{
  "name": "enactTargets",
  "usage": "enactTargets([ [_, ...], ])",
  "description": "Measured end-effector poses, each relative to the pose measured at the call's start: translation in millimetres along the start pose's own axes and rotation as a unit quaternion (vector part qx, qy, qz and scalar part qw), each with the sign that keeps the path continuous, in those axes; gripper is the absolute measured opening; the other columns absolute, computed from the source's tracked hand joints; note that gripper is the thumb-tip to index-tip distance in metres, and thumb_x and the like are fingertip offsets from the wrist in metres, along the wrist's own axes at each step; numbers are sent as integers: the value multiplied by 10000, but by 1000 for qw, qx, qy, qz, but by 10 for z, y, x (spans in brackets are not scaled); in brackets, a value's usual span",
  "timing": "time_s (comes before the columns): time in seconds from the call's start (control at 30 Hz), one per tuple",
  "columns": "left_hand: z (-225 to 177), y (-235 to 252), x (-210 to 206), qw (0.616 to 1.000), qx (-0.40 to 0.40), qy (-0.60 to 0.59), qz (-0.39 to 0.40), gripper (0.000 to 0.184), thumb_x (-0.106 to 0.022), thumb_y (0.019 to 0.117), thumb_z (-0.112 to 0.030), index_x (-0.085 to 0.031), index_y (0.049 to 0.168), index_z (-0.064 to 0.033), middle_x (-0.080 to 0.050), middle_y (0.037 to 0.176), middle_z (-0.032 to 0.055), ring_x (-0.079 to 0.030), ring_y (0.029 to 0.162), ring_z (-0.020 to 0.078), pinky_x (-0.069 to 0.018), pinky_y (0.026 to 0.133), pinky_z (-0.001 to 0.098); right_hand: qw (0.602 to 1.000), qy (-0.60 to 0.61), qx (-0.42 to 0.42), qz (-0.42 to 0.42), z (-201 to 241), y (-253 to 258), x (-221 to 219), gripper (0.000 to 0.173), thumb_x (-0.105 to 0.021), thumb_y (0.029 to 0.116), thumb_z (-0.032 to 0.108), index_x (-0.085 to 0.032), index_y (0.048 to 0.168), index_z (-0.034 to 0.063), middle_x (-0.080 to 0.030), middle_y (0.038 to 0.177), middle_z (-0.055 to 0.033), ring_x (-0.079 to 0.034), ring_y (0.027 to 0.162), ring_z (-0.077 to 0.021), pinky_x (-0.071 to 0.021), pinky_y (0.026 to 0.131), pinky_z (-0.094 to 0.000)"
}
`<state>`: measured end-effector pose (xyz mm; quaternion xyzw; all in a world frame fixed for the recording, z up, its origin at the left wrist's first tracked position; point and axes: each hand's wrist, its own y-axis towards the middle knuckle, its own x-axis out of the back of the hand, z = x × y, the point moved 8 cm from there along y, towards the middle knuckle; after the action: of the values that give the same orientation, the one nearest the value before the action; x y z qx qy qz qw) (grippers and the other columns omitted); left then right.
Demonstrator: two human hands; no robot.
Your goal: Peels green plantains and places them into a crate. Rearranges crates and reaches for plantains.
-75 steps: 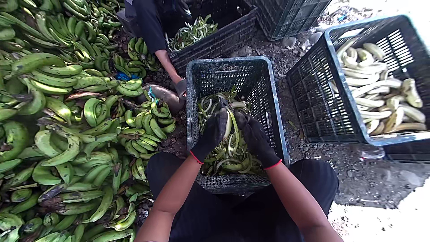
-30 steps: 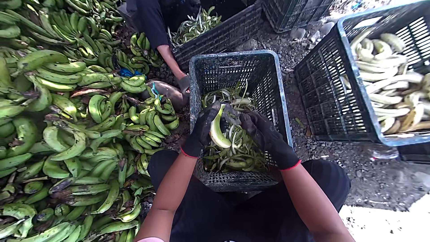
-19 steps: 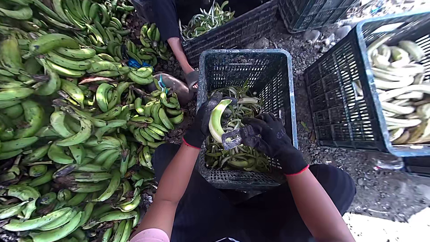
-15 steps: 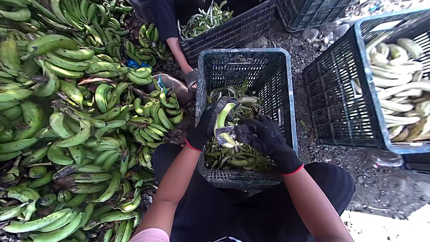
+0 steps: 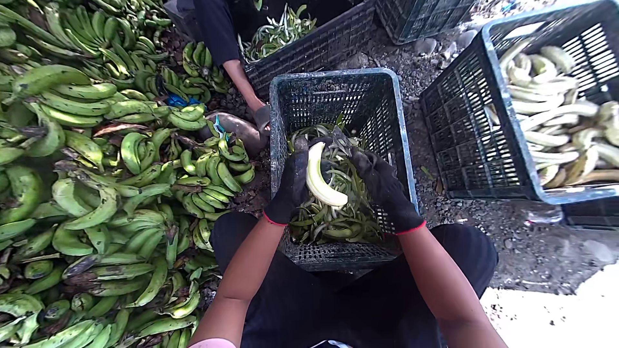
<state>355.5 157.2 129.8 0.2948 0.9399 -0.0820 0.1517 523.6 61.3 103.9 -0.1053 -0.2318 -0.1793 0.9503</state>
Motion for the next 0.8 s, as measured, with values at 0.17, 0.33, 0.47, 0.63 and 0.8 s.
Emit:
enactTargets([
  [0.17, -71, 102, 213, 1000, 13, 22, 3, 573, -179, 1118, -358, -625, 1293, -44, -715, 988, 82, -683, 799, 143, -599, 710, 304, 971, -137, 179, 74, 230, 30, 25, 671, -426, 957, 697, -731, 1192, 147, -715, 1134, -113, -656, 1094, -293, -503, 939, -566],
  [0.33, -93, 138, 228, 999, 32, 9, 25, 540, -217, 1114, -335, -630, 1254, -16, -664, 790, 73, -614, 560, 125, -553, 491, 258, 933, -175, 280, 145, 317, -161, -190, 666, -452, 906, 739, -760, 1170, 210, -725, 1076, -88, -654, 1041, -323, -474, 902, -617],
  [0.47, -63, 102, 162, 997, 31, 65, 8, 493, -285, 1109, -306, -668, 1217, -16, -685, 806, 67, -625, 582, 119, -569, 533, 265, 951, -189, 205, 135, 277, -100, -239, 699, -453, 865, 821, -754, 1163, 265, -720, 1097, -63, -640, 1076, -319, -468, 881, -630],
  [0.63, 30, 88, 197, 991, 13, 109, -72, 458, -332, 1110, -342, -684, 1120, -50, -710, 882, 65, -682, 736, 144, -602, 666, 322, 994, -104, -16, 17, 20, 53, -219, 674, -502, 909, 731, -699, 1120, 122, -671, 1036, -156, -640, 1011, -353, -486, 821, -626],
  [0.8, 34, 96, 160, 994, 21, 92, -50, 508, -267, 1113, -333, -649, 1252, -27, -697, 823, 76, -637, 594, 147, -571, 539, 297, 994, 45, -83, -53, -46, 66, 61, 553, -416, 1044, 567, -604, 1185, 67, -623, 937, -100, -606, 859, -226, -489, 770, -513],
])
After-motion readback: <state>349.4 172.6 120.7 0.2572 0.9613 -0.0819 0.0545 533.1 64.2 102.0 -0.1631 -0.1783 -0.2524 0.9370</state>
